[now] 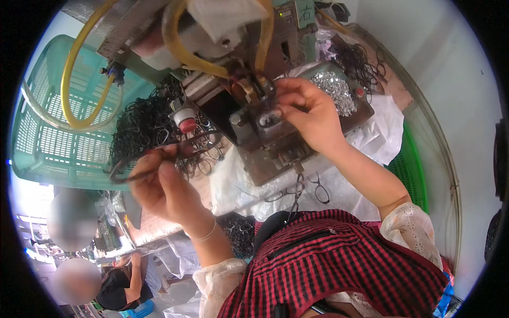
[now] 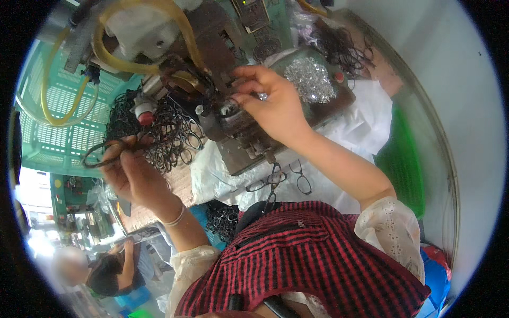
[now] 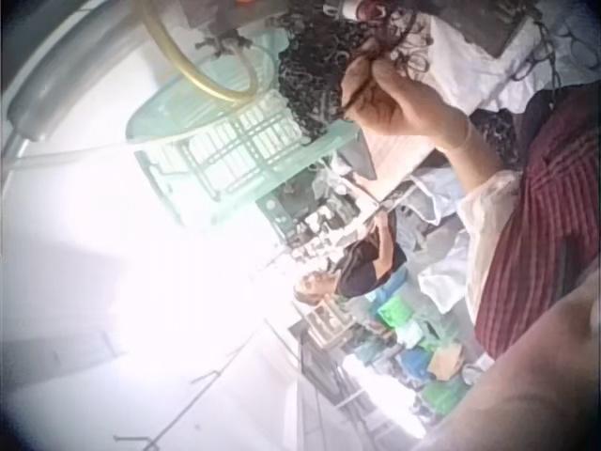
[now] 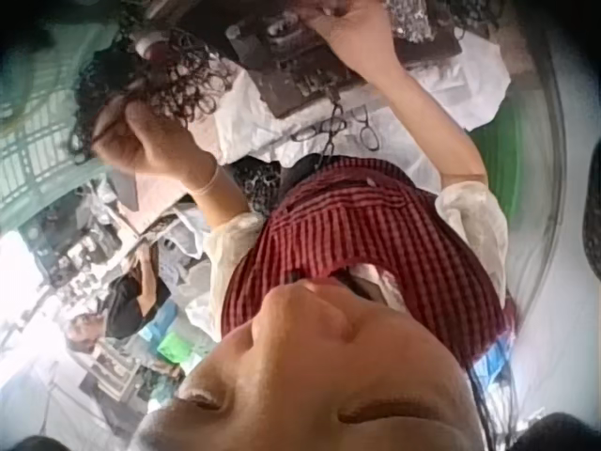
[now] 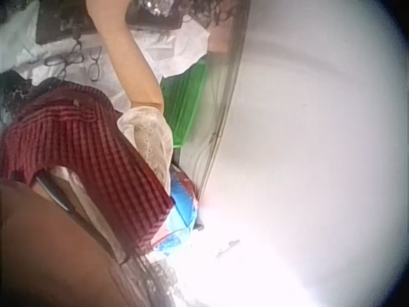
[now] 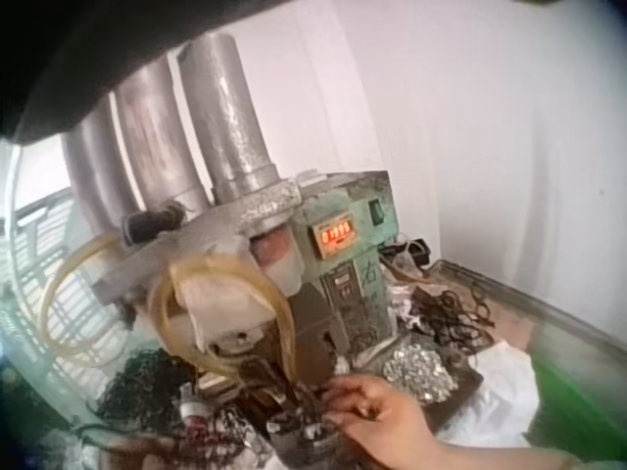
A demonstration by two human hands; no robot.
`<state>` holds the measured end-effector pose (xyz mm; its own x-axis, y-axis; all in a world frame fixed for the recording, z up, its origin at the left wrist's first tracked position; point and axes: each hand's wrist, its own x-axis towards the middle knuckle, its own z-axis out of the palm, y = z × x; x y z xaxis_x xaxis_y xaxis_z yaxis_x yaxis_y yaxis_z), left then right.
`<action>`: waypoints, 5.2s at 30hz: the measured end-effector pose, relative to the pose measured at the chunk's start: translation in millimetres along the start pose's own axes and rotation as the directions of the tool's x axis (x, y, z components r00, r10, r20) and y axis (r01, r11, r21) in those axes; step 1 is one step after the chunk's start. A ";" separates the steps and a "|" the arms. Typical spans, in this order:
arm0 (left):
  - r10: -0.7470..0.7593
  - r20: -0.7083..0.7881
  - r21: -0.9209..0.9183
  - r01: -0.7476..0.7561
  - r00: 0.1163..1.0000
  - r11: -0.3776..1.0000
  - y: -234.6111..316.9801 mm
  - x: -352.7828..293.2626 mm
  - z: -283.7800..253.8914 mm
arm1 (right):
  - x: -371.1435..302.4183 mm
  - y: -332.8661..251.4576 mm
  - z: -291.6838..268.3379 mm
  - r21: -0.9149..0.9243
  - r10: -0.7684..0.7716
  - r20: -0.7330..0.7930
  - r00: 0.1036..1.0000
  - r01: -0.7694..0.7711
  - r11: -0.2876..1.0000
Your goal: The person repeatedly picks up small metal rings and dark coiled cords, places them into a small press machine, and removes the assembled keychains. The person handles the components one at a time and deposits the finished items into a green basket.
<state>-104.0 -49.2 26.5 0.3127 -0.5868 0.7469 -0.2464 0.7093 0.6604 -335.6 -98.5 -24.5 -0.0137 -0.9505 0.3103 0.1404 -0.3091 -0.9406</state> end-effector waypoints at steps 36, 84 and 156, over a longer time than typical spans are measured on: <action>0.162 0.252 0.322 -0.241 0.954 0.916 22.3 -36.6 32.7 | 14.0 87.9 -136.4 -0.634 -0.203 -0.334 0.920 -0.060 0.771; 0.111 0.022 -0.147 -0.106 0.994 0.983 35.8 20.2 -0.7 | -27.7 -34.1 11.9 0.202 0.135 -0.008 0.991 -0.130 0.971; -0.087 0.094 -0.244 0.108 0.992 0.964 5.5 10.9 -8.3 | 3.2 0.8 2.7 0.076 -0.020 -0.016 1.000 0.021 0.997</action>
<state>-94.3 -48.4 37.6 0.2450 -0.6805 0.6906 0.0201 0.7157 0.6981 -332.9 -101.8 -23.9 -0.0321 -0.9447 0.3264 0.2148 -0.3255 -0.9208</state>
